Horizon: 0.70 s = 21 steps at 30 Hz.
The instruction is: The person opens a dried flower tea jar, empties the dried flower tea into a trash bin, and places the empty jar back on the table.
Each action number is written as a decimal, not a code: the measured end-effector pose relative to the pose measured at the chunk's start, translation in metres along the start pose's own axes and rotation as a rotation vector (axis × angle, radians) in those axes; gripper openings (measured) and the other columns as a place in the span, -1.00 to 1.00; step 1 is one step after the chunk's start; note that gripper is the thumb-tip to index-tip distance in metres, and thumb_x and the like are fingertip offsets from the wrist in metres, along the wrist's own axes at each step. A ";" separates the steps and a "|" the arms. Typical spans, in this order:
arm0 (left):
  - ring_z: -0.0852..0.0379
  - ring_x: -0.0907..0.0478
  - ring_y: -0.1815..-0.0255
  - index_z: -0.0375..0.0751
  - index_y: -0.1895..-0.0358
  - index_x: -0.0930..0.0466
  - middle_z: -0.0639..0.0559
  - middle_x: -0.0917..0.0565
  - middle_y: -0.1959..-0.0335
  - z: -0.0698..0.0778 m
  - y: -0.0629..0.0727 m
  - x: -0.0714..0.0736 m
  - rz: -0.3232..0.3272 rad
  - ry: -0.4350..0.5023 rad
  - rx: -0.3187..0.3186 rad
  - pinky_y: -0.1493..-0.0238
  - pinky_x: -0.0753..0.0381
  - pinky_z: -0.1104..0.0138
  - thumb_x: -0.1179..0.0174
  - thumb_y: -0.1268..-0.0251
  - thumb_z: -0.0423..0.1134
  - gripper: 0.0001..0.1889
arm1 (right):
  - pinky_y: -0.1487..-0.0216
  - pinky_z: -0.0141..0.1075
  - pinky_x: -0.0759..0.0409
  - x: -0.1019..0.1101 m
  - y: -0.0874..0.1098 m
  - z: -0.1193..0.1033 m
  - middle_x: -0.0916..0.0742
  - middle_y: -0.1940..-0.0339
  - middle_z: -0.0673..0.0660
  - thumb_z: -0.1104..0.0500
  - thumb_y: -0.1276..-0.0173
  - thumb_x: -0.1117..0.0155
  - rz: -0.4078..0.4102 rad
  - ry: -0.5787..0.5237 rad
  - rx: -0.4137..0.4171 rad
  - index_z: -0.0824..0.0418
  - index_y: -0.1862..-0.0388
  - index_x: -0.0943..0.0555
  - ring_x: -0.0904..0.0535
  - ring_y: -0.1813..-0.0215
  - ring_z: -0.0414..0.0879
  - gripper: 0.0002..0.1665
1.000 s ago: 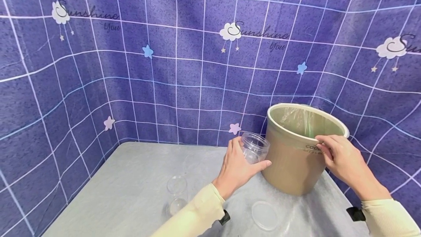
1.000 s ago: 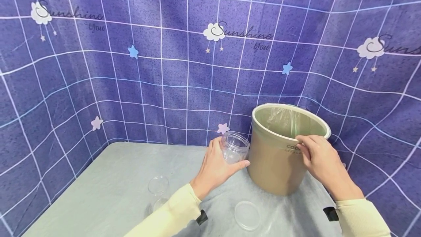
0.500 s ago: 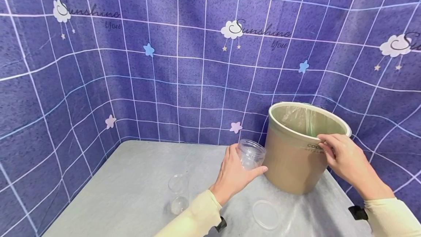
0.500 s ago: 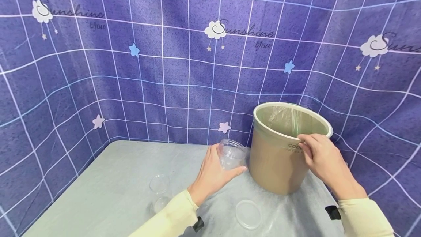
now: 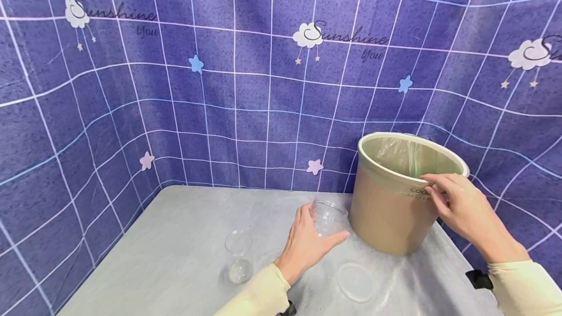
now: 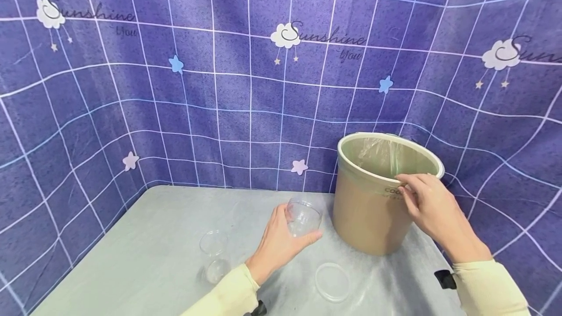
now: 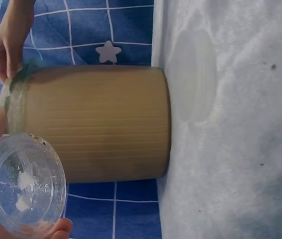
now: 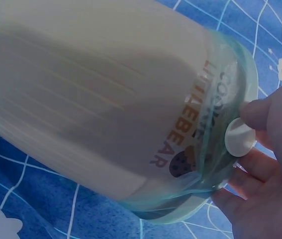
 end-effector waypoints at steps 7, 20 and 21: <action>0.02 -0.56 -0.17 -0.18 -0.47 -0.26 0.00 -0.51 -0.18 -0.008 0.006 -0.002 -0.015 0.002 0.017 -0.22 -0.56 0.11 -0.38 0.12 0.55 0.17 | 0.05 -0.14 -0.38 0.003 -0.003 -0.003 -0.75 0.14 0.25 0.40 -0.13 -0.42 0.001 -0.012 -0.039 0.31 -0.07 -0.69 -0.58 0.21 0.01 -0.54; 0.07 -0.55 -0.09 -0.17 -0.41 -0.26 0.02 -0.51 -0.09 -0.022 0.016 -0.005 0.016 0.012 -0.012 -0.14 -0.58 0.13 -0.40 0.02 0.46 0.05 | 0.08 0.08 -0.43 0.008 0.001 -0.010 -0.73 0.07 0.30 0.33 -0.17 -0.39 -0.034 0.011 -0.109 0.30 -0.12 -0.65 -0.59 0.12 0.15 -0.52; 0.07 -0.55 -0.08 -0.17 -0.41 -0.26 0.02 -0.51 -0.08 -0.023 0.017 -0.006 0.015 0.012 -0.012 -0.14 -0.58 0.13 -0.41 0.02 0.45 0.05 | 0.07 0.08 -0.44 0.009 0.001 -0.011 -0.74 0.07 0.30 0.34 -0.17 -0.39 -0.032 0.009 -0.108 0.30 -0.12 -0.65 -0.59 0.11 0.16 -0.52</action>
Point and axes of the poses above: each hand's wrist, its own y-axis away from the middle knuckle, its own x-axis out of the back of the hand, z = x × y, the point moved 6 cm from there along -y, towards the middle knuckle
